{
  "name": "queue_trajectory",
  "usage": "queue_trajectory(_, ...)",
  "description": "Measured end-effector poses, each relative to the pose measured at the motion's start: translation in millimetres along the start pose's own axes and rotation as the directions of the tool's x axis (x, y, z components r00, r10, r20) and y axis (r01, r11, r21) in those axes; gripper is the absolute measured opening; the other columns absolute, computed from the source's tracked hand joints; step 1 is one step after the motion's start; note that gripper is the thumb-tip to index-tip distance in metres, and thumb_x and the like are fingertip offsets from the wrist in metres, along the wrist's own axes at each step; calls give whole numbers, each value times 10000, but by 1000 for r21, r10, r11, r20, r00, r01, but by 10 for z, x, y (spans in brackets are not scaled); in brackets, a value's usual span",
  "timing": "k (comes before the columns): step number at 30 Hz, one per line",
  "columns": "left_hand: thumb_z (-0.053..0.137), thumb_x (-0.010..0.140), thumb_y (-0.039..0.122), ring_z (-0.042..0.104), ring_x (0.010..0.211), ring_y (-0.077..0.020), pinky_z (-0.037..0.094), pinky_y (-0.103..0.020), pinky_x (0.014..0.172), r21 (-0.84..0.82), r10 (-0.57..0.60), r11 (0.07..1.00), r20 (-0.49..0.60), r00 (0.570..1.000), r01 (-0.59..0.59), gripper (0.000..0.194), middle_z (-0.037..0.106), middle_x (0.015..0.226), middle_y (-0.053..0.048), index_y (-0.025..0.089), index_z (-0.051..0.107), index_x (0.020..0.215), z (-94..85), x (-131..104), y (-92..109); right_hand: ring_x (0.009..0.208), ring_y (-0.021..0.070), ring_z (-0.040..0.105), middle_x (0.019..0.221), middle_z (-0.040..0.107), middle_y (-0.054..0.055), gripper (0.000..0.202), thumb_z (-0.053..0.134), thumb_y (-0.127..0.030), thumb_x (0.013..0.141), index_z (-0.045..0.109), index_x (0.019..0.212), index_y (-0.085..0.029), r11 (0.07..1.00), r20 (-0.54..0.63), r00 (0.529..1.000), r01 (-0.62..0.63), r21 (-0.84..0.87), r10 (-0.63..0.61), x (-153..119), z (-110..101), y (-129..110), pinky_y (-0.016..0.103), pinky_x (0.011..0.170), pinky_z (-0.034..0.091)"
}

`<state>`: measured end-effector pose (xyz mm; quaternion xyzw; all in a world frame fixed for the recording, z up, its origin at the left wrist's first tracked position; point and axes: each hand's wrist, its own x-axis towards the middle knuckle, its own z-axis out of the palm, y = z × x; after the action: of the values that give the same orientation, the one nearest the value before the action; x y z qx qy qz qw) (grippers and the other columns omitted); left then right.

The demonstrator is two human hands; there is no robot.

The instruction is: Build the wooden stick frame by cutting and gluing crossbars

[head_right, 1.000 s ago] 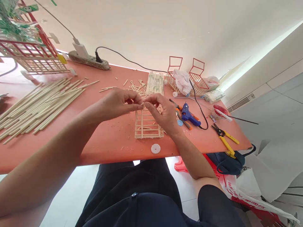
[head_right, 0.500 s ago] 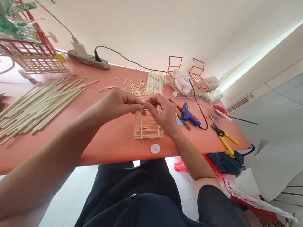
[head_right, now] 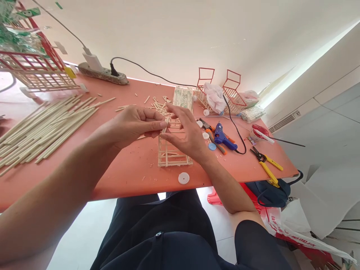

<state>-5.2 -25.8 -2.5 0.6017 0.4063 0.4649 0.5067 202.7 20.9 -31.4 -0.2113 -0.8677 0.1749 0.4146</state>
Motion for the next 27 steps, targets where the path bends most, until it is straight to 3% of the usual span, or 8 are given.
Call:
queue_trajectory(3, 923, 778, 435, 519, 549, -98, 399, -236, 527, -88, 1, 996, 3, 1000, -1, 380, 590, 558, -16, 155, 710, 633, 35, 12, -29, 1326, 294, 655, 1490, 682, 138, 703, 688, -656, 1012, 562, 1581, -262, 994, 59, 997, 47, -100, -41, -4, 9, 4, 484, 1083, 599)
queue_trajectory(6, 930, 769, 420, 526, 564, -98, 428, -243, 555, -125, -27, 992, -13, 1000, 25, 363, 624, 593, -27, 153, 714, 652, 52, 23, -76, 1377, 312, 645, 1484, 702, 148, 653, 667, -621, 1037, 589, 1559, -237, 981, 46, 997, 68, -180, -61, -13, 26, 9, 523, 1181, 543)
queue_trajectory(11, 922, 765, 395, 506, 551, -86, 385, -236, 524, -101, -39, 994, -22, 999, 37, 304, 680, 642, -46, 148, 761, 694, 41, 26, -90, 1333, 312, 682, 1422, 746, 144, 586, 655, -600, 1049, 642, 1505, -233, 971, 53, 995, 91, -220, -81, -18, 24, 15, 507, 1163, 548)
queue_trajectory(18, 917, 770, 432, 604, 582, -152, 334, -260, 503, -111, -57, 992, 39, 998, 61, 331, 550, 522, -16, 163, 760, 659, 23, 44, -113, 1252, 309, 709, 1335, 787, 129, 493, 687, -564, 1035, 710, 1409, -243, 967, 52, 996, 86, -241, -76, -14, -13, -9, 504, 1121, 558)
queue_trajectory(23, 911, 774, 401, 429, 484, -79, 312, -259, 494, -129, -80, 988, 78, 994, 89, 317, 534, 504, 0, 160, 748, 647, 20, 32, -106, 1253, 300, 705, 1325, 789, 111, 455, 676, -529, 1046, 709, 1412, -262, 968, 46, 994, 106, -229, -98, -13, -33, -15, 501, 1118, 559)
queue_trajectory(27, 930, 751, 388, 430, 490, -63, 299, -254, 481, -155, -80, 984, 29, 996, 84, 284, 642, 606, -30, 151, 781, 702, 38, 22, -74, 1359, 310, 660, 1447, 737, 128, 584, 677, -575, 1041, 621, 1521, -248, 968, 93, 988, 139, -210, -122, -5, -57, 2, 521, 1174, 530)
